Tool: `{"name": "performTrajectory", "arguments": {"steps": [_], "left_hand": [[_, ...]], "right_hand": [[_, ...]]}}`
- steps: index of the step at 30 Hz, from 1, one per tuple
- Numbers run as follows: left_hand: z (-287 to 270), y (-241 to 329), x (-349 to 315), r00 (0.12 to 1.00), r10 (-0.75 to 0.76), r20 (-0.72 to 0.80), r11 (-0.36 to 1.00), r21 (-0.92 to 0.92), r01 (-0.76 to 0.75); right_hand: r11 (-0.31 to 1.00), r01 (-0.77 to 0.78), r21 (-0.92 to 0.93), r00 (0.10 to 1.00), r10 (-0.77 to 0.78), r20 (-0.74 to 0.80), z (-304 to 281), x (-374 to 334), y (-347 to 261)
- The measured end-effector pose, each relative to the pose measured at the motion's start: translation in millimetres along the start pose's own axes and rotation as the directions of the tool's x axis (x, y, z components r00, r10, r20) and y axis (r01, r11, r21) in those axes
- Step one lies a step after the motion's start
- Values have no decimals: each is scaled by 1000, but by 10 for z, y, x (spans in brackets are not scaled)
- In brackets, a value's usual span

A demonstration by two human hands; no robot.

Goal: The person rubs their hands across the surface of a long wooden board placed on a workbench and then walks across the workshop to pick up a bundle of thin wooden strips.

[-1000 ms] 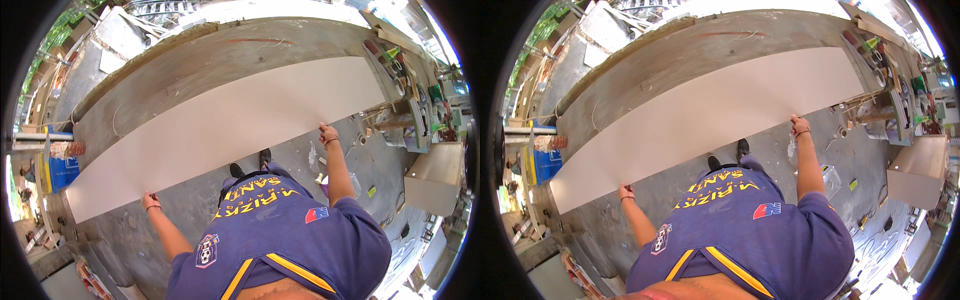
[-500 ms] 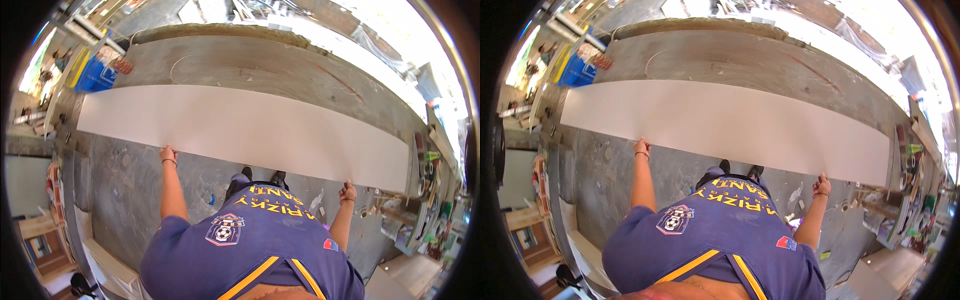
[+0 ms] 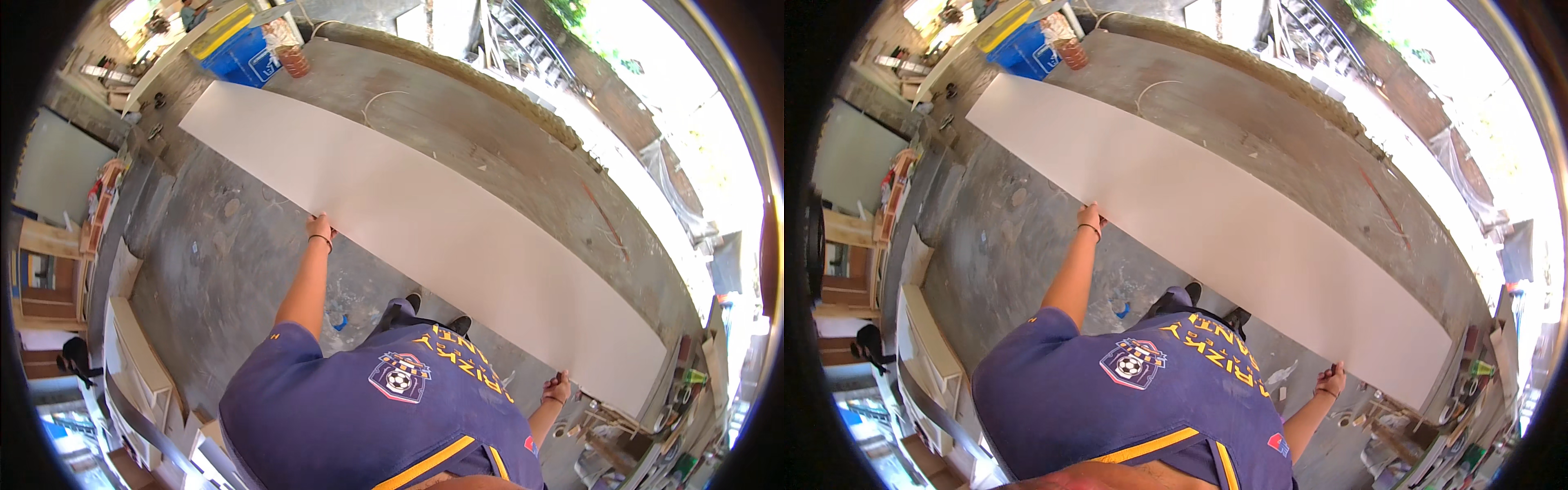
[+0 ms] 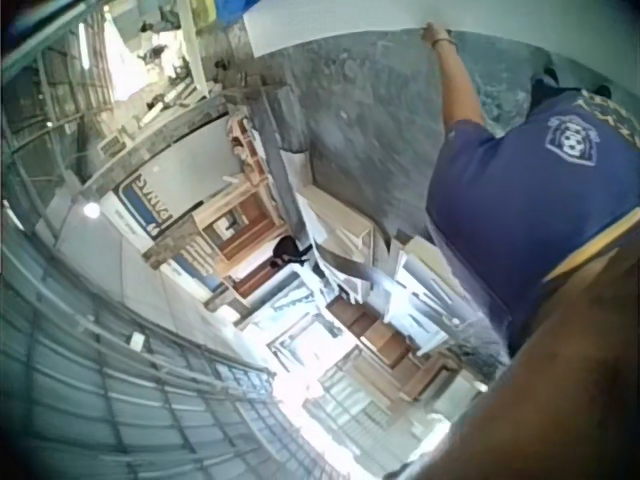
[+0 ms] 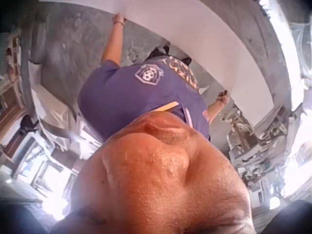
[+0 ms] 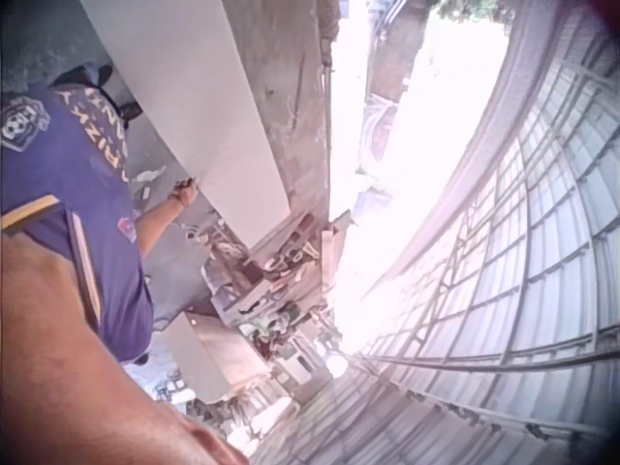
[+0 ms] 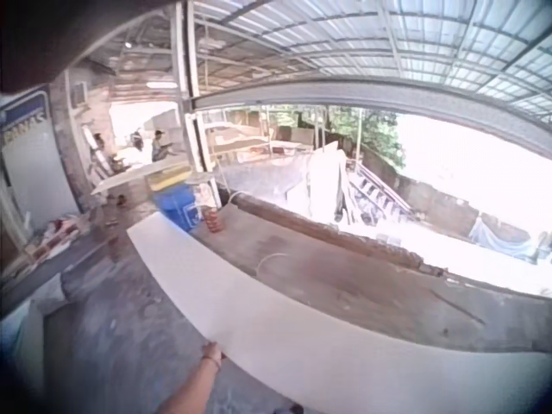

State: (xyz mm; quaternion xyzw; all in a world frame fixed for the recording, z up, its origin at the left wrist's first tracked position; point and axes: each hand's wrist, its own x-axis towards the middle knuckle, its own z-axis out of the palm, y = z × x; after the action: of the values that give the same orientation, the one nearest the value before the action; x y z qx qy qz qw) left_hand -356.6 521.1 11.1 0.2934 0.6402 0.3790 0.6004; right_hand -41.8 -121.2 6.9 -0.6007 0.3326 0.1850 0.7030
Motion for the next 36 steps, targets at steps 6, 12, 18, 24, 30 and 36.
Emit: {"name": "performTrajectory", "arguments": {"steps": [6, 12, 18, 24, 30, 36], "left_hand": [[69, 38, -138, 997, 54, -48, 998, 26, -52], [-4, 81, -112, 997, 50, 67, 999, -2, -50], [-2, -17, -137, 995, 68, 72, 994, 81, -74], [8, 39, -382, 995, 47, 92, 984, 168, -62], [80, 142, -389, 992, 68, 109, 957, 274, -96], [43, 91, -280, 989, 96, 111, 943, 308, -126]], "right_hand": [[1000, 3, 2, 1000, -3, 1, 80, -102, -38], [999, 36, -1, 999, -36, 20, 86, -91, -10], [999, 29, -30, 999, -28, 40, -56, 38, -40], [1000, -14, -12, 997, 15, 74, -268, 222, -99], [998, -56, 33, 997, 55, 53, -287, 161, -94], [994, -107, -25, 994, 107, 35, -145, 197, -199]]}}
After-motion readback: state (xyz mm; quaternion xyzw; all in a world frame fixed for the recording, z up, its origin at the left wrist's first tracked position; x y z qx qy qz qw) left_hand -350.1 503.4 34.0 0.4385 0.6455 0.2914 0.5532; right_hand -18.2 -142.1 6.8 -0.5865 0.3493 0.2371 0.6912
